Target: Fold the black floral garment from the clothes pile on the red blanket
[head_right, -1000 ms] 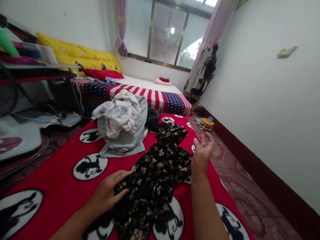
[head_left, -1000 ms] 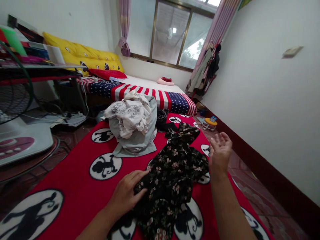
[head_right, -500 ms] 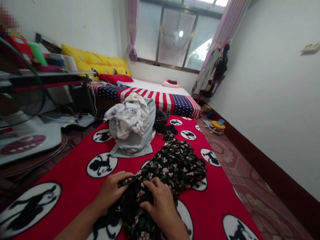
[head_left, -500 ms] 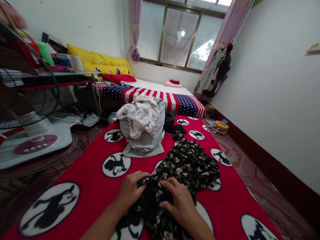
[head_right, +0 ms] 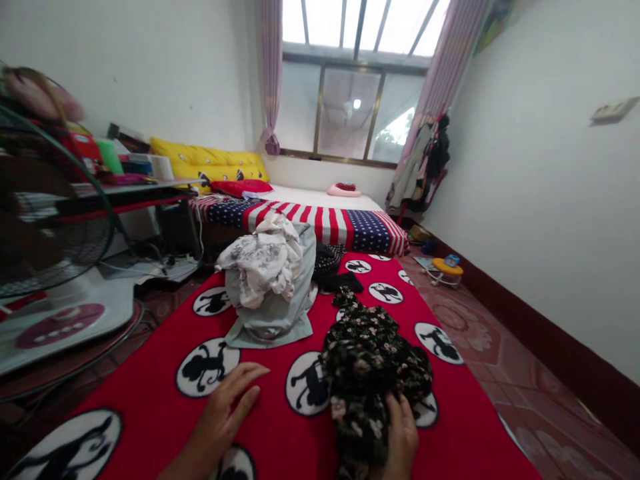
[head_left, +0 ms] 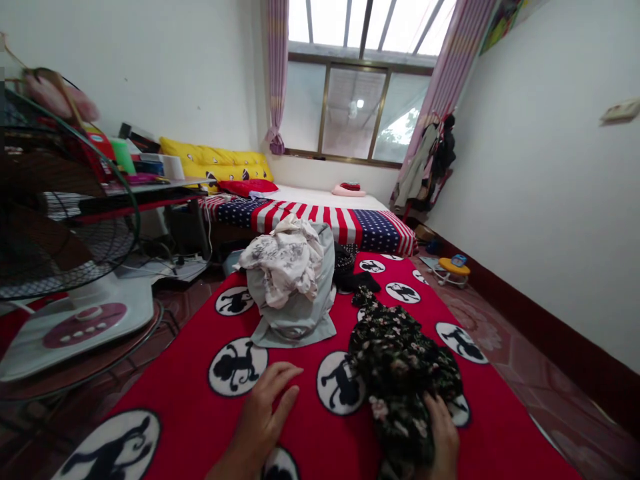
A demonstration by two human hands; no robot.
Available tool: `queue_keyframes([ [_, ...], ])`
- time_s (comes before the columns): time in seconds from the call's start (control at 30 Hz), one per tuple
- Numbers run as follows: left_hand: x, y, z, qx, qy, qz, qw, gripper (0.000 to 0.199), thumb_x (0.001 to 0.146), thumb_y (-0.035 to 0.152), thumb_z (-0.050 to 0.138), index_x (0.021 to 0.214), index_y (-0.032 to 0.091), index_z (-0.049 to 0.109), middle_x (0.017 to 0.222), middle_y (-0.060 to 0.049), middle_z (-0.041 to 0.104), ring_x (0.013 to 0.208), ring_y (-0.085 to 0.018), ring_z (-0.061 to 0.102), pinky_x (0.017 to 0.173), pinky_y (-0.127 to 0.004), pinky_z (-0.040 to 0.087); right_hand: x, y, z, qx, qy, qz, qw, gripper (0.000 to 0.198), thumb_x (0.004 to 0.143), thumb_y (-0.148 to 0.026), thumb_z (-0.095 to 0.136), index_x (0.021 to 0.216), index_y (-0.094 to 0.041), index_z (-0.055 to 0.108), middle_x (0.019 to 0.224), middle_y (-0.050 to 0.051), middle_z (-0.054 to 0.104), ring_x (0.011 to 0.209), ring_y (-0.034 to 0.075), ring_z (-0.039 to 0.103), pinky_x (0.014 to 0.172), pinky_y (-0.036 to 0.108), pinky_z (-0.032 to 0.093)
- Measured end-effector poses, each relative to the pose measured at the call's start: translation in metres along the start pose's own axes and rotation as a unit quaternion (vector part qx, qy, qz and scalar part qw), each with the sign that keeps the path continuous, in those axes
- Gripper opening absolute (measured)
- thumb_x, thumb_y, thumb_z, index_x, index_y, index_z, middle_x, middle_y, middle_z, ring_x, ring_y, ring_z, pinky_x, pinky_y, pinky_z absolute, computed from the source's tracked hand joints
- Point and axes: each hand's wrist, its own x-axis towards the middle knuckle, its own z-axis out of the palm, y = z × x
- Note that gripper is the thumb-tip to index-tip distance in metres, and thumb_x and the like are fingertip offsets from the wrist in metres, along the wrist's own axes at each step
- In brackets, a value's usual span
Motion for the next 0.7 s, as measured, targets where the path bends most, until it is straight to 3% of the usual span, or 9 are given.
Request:
queue_keyframes([
  [0.1,0.017,-0.022,-0.009,0.065,0.107,-0.006,0.992,0.036,0.089,0.032,0.051,0.124,0.024,0.059,0.126,-0.010,0.058,0.118,-0.024,0.056,0.103,-0.044,0.045,0.012,-0.002,-0.015,-0.005,0.062,0.000,0.998,0.045,0.072,-0.055,0.060,0.104,-0.024,0.063,0.088,0.003,0.069,0.087,0.026,0.064,0.075,0.038,0.054],
  [0.17,0.033,-0.038,-0.014,0.093,0.142,-0.013,0.985,0.045,0.086,0.030,0.053,0.130,0.022,0.054,0.133,-0.012,0.052,0.124,-0.027,0.052,0.105,-0.048,0.042,0.015,-0.011,-0.016,0.002,0.107,-0.017,0.994,0.048,0.068,-0.050,0.067,0.108,-0.023,0.060,0.099,0.006,0.067,0.095,0.028,0.063,0.084,0.044,0.052],
  [0.3,0.063,-0.063,-0.012,0.105,0.153,-0.038,0.982,0.055,0.081,0.029,0.056,0.134,0.017,0.049,0.136,-0.016,0.047,0.127,-0.030,0.048,0.105,-0.050,0.042,0.008,-0.045,0.004,0.036,0.156,-0.151,0.975,0.051,0.070,-0.038,0.073,0.116,-0.023,0.056,0.128,0.011,0.057,0.115,0.029,0.056,0.102,0.047,0.041],
  [0.37,0.071,-0.070,-0.006,0.099,0.143,-0.058,0.983,0.052,0.080,0.028,0.057,0.129,0.014,0.054,0.131,-0.016,0.051,0.123,-0.030,0.052,0.104,-0.049,0.044,0.000,-0.063,0.025,0.027,0.088,-0.196,0.976,0.046,0.076,-0.037,0.069,0.117,-0.024,0.054,0.126,0.010,0.057,0.114,0.027,0.056,0.099,0.045,0.043],
  [0.47,0.074,-0.075,0.002,0.092,0.132,-0.070,0.984,0.039,0.079,0.027,0.058,0.116,0.016,0.065,0.126,-0.014,0.055,0.119,-0.030,0.055,0.102,-0.048,0.045,-0.005,-0.081,0.070,-0.032,-0.104,-0.216,0.970,0.042,0.081,-0.038,0.063,0.119,-0.024,0.051,0.118,0.010,0.061,0.108,0.025,0.060,0.091,0.041,0.048],
  [0.57,0.070,-0.077,0.002,0.065,0.131,-0.066,0.987,0.031,0.080,0.025,0.057,0.108,0.021,0.069,0.124,-0.010,0.057,0.117,-0.027,0.057,0.101,-0.046,0.045,-0.001,-0.091,0.129,-0.106,-0.228,-0.260,0.932,0.051,0.081,-0.035,0.062,0.127,-0.023,0.045,0.126,0.011,0.057,0.116,0.026,0.056,0.095,0.041,0.047],
  [0.7,0.068,-0.077,-0.003,0.020,0.129,-0.060,0.990,0.026,0.082,0.025,0.053,0.100,0.021,0.072,0.121,-0.010,0.060,0.116,-0.026,0.058,0.100,-0.045,0.046,-0.002,-0.101,0.214,-0.217,-0.291,-0.351,0.863,0.076,0.073,-0.031,0.070,0.140,-0.021,0.036,0.142,0.013,0.043,0.135,0.028,0.038,0.111,0.044,0.031],
])
